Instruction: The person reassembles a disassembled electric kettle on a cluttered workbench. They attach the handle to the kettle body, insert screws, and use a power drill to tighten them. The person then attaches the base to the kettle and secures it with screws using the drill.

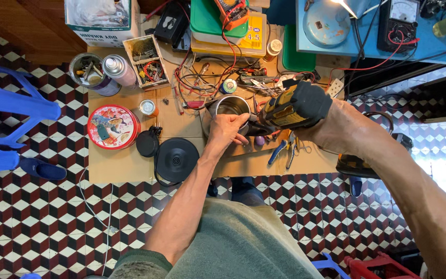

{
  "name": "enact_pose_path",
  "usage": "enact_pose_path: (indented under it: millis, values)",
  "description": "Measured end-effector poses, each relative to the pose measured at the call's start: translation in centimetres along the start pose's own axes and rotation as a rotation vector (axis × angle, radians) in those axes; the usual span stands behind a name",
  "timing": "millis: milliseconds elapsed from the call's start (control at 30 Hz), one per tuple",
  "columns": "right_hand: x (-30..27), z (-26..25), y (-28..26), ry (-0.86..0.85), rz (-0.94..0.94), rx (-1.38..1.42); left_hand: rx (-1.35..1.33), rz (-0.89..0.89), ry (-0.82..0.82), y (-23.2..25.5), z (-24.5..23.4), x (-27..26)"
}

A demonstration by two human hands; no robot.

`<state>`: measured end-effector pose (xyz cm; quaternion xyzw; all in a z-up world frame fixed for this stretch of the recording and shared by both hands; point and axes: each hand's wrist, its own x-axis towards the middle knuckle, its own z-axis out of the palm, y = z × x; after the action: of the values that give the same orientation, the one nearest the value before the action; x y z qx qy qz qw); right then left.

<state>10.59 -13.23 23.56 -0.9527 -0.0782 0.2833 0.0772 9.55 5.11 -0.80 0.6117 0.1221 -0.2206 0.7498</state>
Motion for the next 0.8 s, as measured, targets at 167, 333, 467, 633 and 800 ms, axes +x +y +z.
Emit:
enact_pose_path:
  millis: [167,333,467,633,800]
  values:
    - [0.3,0.7,1.0,0.046,-0.09,0.009,0.025,0.006,-0.012,-0.4,-0.1,0.4]
    - [0.4,0.7,0.5,0.029,-0.124,-0.075,0.006,0.016,-0.011,-0.8,-0.1,0.9]
    - [0.2,0.3,0.0,-0.072,0.061,-0.114,-0.004,0.027,-0.013,-1.1,-0.3,0.9]
    - [0.5,0.5,0.3,0.009,-0.103,-0.174,-0.008,0.03,-0.01,-1.1,-0.4,0.8]
    - [1.1,0.5,0.9,-0.025,-0.064,-0.317,-0.01,0.05,-0.021,-1.2,-0.4,1.0]
